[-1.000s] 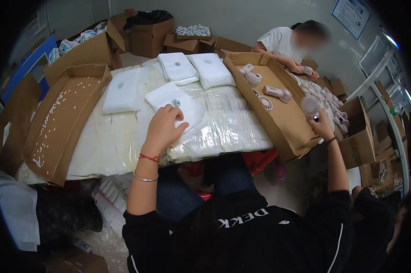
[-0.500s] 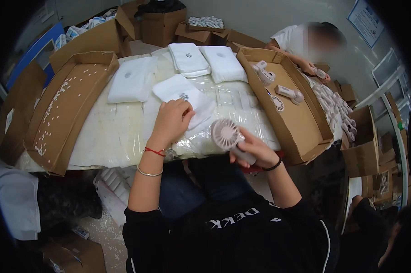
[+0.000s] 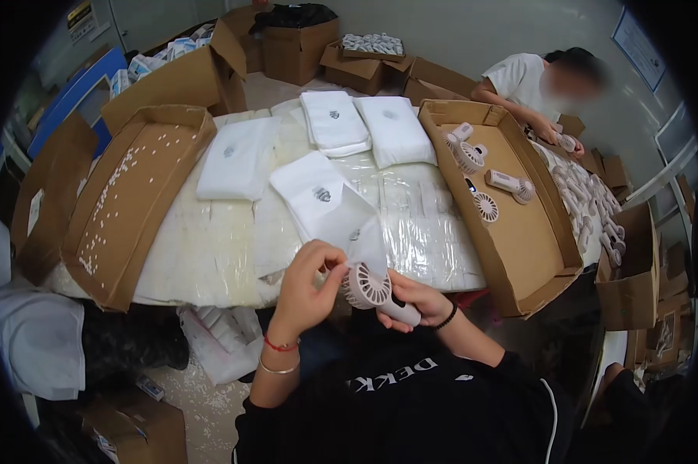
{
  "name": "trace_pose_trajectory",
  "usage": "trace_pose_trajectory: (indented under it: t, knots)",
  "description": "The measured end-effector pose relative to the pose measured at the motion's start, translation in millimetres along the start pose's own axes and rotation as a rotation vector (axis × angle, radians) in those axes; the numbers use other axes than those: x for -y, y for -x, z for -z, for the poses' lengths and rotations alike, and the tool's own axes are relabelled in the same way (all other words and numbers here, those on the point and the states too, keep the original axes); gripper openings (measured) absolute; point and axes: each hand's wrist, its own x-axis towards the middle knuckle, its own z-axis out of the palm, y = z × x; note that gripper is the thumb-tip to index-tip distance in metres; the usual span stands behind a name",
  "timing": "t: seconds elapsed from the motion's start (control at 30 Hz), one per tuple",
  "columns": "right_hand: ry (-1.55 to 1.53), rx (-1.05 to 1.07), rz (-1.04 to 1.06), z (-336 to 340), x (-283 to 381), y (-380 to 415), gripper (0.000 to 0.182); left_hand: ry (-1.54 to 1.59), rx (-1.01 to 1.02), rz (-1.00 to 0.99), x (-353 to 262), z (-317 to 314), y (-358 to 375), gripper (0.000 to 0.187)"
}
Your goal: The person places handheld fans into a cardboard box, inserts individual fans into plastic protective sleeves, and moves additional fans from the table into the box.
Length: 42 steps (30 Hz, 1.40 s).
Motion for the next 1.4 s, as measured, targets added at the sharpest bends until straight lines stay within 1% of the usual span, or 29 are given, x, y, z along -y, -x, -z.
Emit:
trace_pose_trajectory:
  t: [0.03, 0.1, 0.13, 0.17, 0.23, 0.27, 0.3, 0.37, 0.4, 0.43, 0.47, 0.53, 0.57, 0.73, 0.83, 0.87, 0.93, 0.97, 1.0, 1.03, 1.1, 1.13, 1.17, 1.2, 1.23, 1.3, 1.33, 1.37, 1.4]
  knots:
    - [-0.003, -0.003, 0.012, -2.8, -1.2, 2.5, 0.060, -0.001, 0.012, -0.004, 1.1, -4.7, 0.6, 0.010]
    - [-0.211, -0.072, 0.152, -13.1, -3.8, 6.6, 0.058, -0.072, -0.116, -0.158, 7.7, -16.2, 5.1, 0.013]
    - [-0.313, -0.086, 0.164, -14.6, -5.2, 8.6, 0.055, -0.087, -0.098, -0.202, 11.0, -19.4, 7.0, 0.013]
    - [-0.319, -0.094, 0.176, -19.4, -5.1, 9.1, 0.055, -0.081, -0.084, -0.202, 11.5, -22.9, 7.8, 0.013]
    - [-0.400, -0.199, 0.182, -28.2, -5.3, 9.8, 0.052, -0.140, -0.138, -0.238, 12.7, -28.2, 7.6, 0.014]
    - [-0.495, -0.156, 0.142, -19.4, -13.0, 11.4, 0.045, -0.136, -0.126, -0.237, 12.0, -29.8, 5.9, 0.014]
    - [-0.502, -0.161, 0.149, -16.4, -14.7, 12.2, 0.045, -0.170, -0.102, -0.267, 10.0, -31.2, 4.8, 0.014]
    - [-0.479, -0.167, 0.173, -13.1, -15.4, 12.1, 0.049, -0.205, -0.076, -0.295, 8.7, -33.4, 5.0, 0.014]
    - [-0.482, -0.165, 0.173, -14.4, -13.0, 12.7, 0.049, -0.130, -0.062, -0.234, 8.4, -33.9, 6.6, 0.013]
    - [-0.328, -0.191, 0.224, -17.1, -8.5, 14.5, 0.054, -0.057, -0.051, -0.173, 8.4, -34.3, 7.2, 0.012]
    - [-0.175, -0.215, 0.273, -18.2, -5.0, 15.6, 0.059, -0.062, -0.052, -0.173, 8.9, -35.2, 7.0, 0.012]
    - [-0.116, -0.232, 0.254, -15.7, -2.8, 19.6, 0.060, 0.109, -0.087, -0.108, 12.4, -37.5, 9.3, 0.011]
    - [-0.055, -0.254, 0.236, -14.8, -3.1, 21.1, 0.061, 0.107, -0.086, -0.103, 15.1, -37.3, 11.1, 0.011]
    - [0.006, -0.305, 0.200, -11.5, -4.4, 23.2, 0.053, 0.299, -0.040, 0.013, 27.7, -35.7, 14.9, 0.012]
    - [0.068, -0.298, 0.195, -13.6, -4.4, 23.8, 0.050, 0.277, -0.070, -0.021, 27.7, -35.5, 16.2, 0.011]
    - [0.015, -0.333, 0.197, -19.3, -3.6, 22.0, 0.048, 0.277, -0.068, -0.023, 25.1, -36.1, 15.9, 0.011]
    - [-0.040, -0.372, 0.200, -23.7, -8.4, 16.7, 0.047, 0.017, -0.131, -0.122, 16.6, -40.6, 16.9, 0.012]
    - [-0.238, -0.346, 0.214, -21.9, -13.3, 12.2, 0.044, 0.018, -0.128, -0.124, 15.7, -44.8, 15.5, 0.012]
    - [-0.438, -0.316, 0.227, -21.2, -16.3, 10.2, 0.046, -0.077, -0.083, -0.237, 14.5, -50.0, 13.5, 0.014]
    - [-0.438, -0.316, 0.230, -22.3, -12.6, 10.6, 0.046, -0.171, -0.039, -0.351, 12.4, -56.3, 12.4, 0.016]
    - [-0.527, -0.340, 0.294, -24.1, 0.2, 12.7, 0.050, -0.201, -0.034, -0.358, 5.7, -69.1, 10.2, 0.018]
    - [-0.147, -0.268, 0.351, -6.8, -7.4, 12.0, 0.057, -0.248, -0.046, -0.418, 5.0, -71.4, 7.0, 0.018]
    - [-0.144, -0.267, 0.357, -4.3, -9.2, 12.7, 0.057, -0.293, -0.057, -0.476, 4.5, -73.3, 3.4, 0.018]
    - [0.460, -0.482, 0.462, -9.9, -6.0, 12.1, 0.058, -0.331, -0.095, -0.516, -1.8, -73.8, -1.1, 0.019]
    - [0.597, -0.537, 0.435, -11.0, -3.1, 15.4, 0.057, -0.325, -0.089, -0.514, -7.3, -77.4, 0.6, 0.019]
    - [0.873, -0.649, 0.363, -13.1, 2.9, 22.1, 0.057, -0.242, 0.191, -0.555, -16.4, -87.6, 5.8, 0.017]
    - [0.501, -0.645, 0.368, -9.4, 7.4, 25.6, 0.056, -0.292, 0.310, -0.600, -14.5, -92.4, 14.7, 0.023]
    - [0.133, -0.622, 0.366, -6.6, 12.3, 27.0, 0.055, -0.293, 0.307, -0.612, -11.9, -94.1, 17.0, 0.023]
    - [0.248, -0.651, 0.521, -8.7, 16.8, 26.8, 0.055, -0.260, 0.192, -0.504, -9.0, -94.9, 18.1, 0.029]
